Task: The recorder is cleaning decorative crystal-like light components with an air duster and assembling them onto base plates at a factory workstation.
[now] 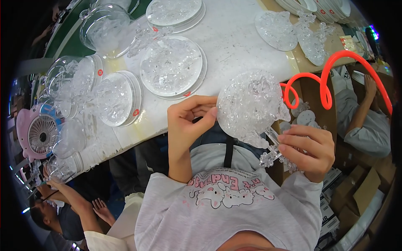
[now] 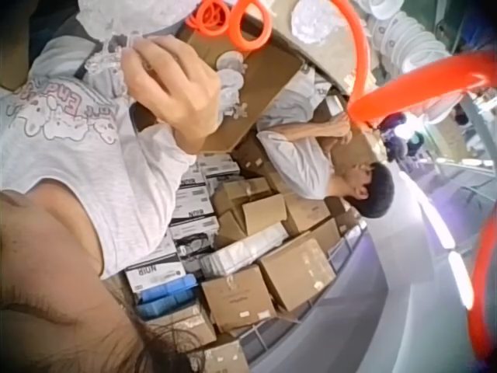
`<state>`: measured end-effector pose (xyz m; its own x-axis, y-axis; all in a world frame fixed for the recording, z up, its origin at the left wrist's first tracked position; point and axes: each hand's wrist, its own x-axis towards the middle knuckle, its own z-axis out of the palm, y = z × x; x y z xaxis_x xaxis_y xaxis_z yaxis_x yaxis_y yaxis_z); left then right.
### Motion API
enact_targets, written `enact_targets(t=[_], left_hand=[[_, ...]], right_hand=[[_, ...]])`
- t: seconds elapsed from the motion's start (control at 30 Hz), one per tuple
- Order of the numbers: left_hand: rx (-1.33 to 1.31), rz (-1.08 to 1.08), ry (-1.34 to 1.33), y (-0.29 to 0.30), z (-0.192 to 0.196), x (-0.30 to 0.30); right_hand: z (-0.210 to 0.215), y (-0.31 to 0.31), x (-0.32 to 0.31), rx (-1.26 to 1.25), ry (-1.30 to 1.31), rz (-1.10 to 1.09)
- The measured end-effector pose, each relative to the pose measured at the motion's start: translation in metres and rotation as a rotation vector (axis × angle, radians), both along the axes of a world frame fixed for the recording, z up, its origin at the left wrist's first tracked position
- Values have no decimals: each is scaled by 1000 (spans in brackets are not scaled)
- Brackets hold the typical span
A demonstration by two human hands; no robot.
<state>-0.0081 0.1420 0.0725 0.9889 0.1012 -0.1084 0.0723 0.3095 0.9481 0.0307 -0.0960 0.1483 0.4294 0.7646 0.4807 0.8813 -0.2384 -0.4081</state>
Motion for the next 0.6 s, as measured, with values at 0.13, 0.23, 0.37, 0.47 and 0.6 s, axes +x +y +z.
enact_targets(t=[0.13,0.23,0.37,0.47,0.6], left_hand=[[13,1,-38,0,0,0],[97,26,-26,-3,1,3],[341,65,-47,-7,-1,-1],[407,132,-21,-14,-2,-1],[344,134,-57,-11,-2,-1]], right_hand=[[0,0,-1,-3,-21,5],[0,-1,0,-15,-35,8],[0,-1,-2,-53,-17,24],[-1,-1,0,-58,-8,10],[-1,-2,0,-34,43,2]])
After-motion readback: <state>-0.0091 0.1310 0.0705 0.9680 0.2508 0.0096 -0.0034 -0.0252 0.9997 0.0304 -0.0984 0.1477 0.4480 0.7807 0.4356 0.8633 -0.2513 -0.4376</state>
